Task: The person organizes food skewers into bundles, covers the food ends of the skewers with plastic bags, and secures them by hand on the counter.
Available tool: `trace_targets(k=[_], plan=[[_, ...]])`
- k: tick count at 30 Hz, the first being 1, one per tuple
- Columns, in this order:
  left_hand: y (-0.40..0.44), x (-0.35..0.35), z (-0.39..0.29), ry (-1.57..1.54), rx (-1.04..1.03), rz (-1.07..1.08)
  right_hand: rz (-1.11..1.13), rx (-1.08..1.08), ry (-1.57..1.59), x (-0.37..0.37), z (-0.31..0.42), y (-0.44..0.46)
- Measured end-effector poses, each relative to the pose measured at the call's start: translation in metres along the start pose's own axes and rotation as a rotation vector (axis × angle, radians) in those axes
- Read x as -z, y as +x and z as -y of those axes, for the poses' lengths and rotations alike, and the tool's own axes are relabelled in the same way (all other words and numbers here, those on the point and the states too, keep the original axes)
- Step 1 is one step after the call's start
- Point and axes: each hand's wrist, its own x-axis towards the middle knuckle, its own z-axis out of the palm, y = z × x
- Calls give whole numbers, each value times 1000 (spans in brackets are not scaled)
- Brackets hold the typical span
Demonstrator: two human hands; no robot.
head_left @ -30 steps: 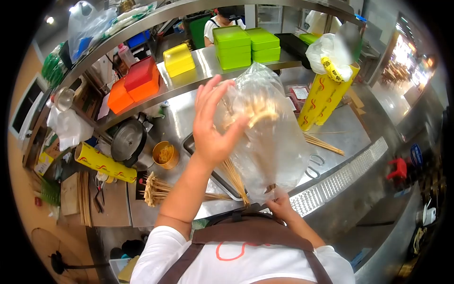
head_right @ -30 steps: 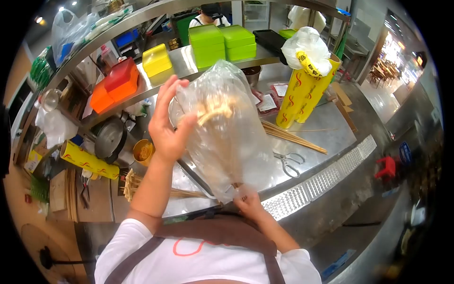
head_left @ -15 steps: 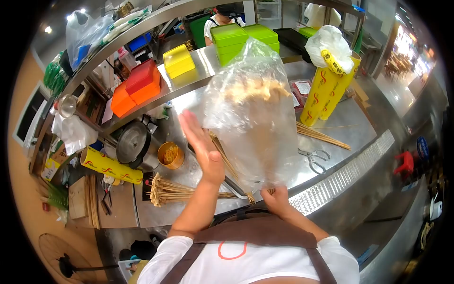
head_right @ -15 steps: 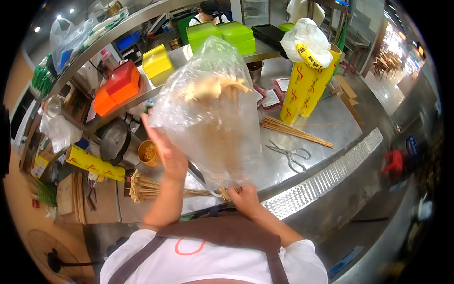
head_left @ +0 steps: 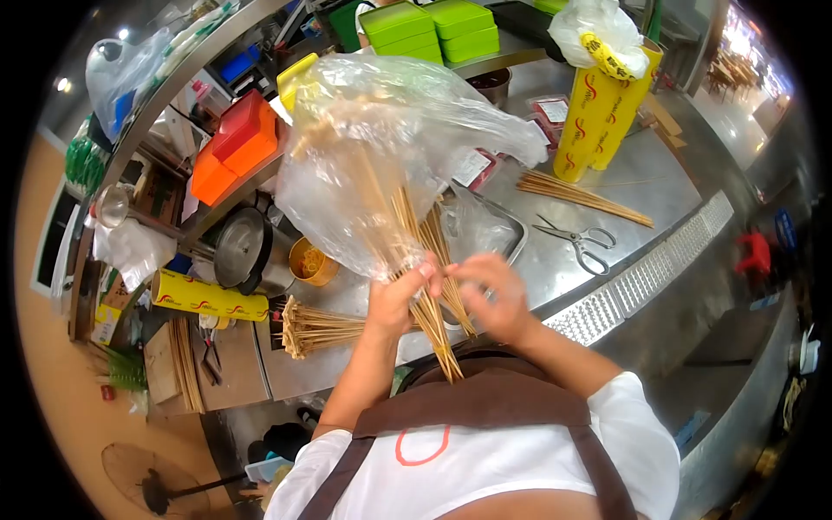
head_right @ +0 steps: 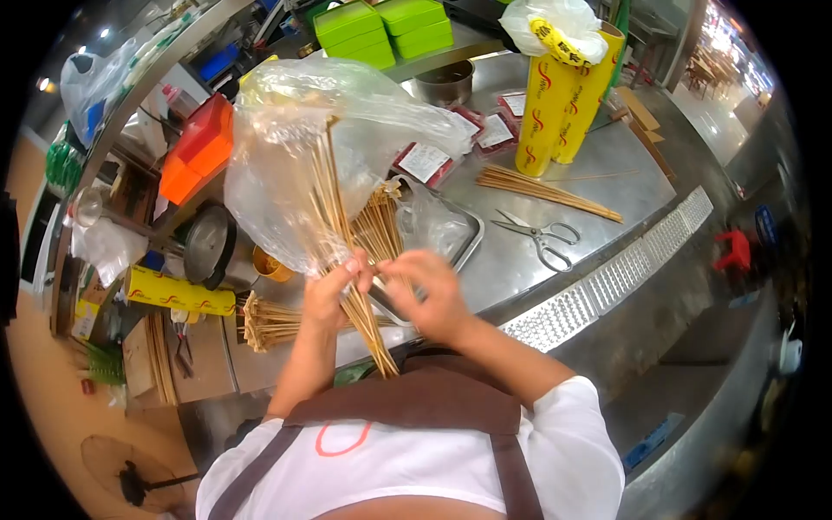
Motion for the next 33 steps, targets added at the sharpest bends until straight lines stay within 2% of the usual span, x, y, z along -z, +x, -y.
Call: trace_targets(k=[1, 3, 5, 7, 8, 10, 11, 13, 15, 16, 17, 18, 20, 22, 24, 25, 26, 28, 30, 32, 33], plan=[[-6, -5, 3, -64, 67, -68, -111, -102, -38, 7, -13, 3], [-12, -3, 9, -66, 109, -38, -459, -72, -172, 19, -20, 43], [-14, -2, 18, -80, 146, 53, -612, 96, -404, 36, -26, 83], [-16, -4, 23, -104, 166, 22, -741, 102, -299, 52, -34, 111], [-17, -4, 24, -114, 171, 2, -729, 95, -298, 63, -36, 110], [-19, 4, 27, -121, 166, 5, -677, -136, 466, 88, -44, 105], [-22, 5, 27, -124, 193, -17, -669, -150, 464, 85, -44, 97], [-27, 4, 29, -117, 211, -14, -498, -59, 765, 79, -35, 64], [-24, 3, 37, -142, 209, -51, -355, -419, 247, 52, -5, 22], [-24, 2, 41, -151, 197, -74, -147, -464, 141, 33, -2, 0], [-25, 6, 51, -153, 236, -100, 5, -109, -35, 11, -1, -17], [-26, 10, 60, -159, 247, -91, 114, 36, -89, -2, 15, -20], [-30, 18, 75, -93, 448, -73, 130, 55, -63, -11, 14, -30], [-31, 21, 87, -109, 434, -59, 192, -133, 6, -7, 6, -34], [-34, 16, 83, 175, 387, -165, 163, -178, 35, 4, 5, -35], [-36, 22, 81, 354, 316, -120, 218, -297, 179, 10, 1, -37], [-37, 28, 75, 358, 325, -126, 276, -416, 328, 15, -2, -38], [-39, 37, 59, 791, 414, -14, 275, -402, 501, 15, -15, -42], [-41, 27, 36, 1197, 253, 55, 236, -454, 613, 17, -16, -39], [-47, 32, 36, 1480, 31, -3, 261, -455, 633, 18, -19, -34], [-50, 32, 34, 1483, 40, -12, 224, -468, 614, 18, -18, -30]])
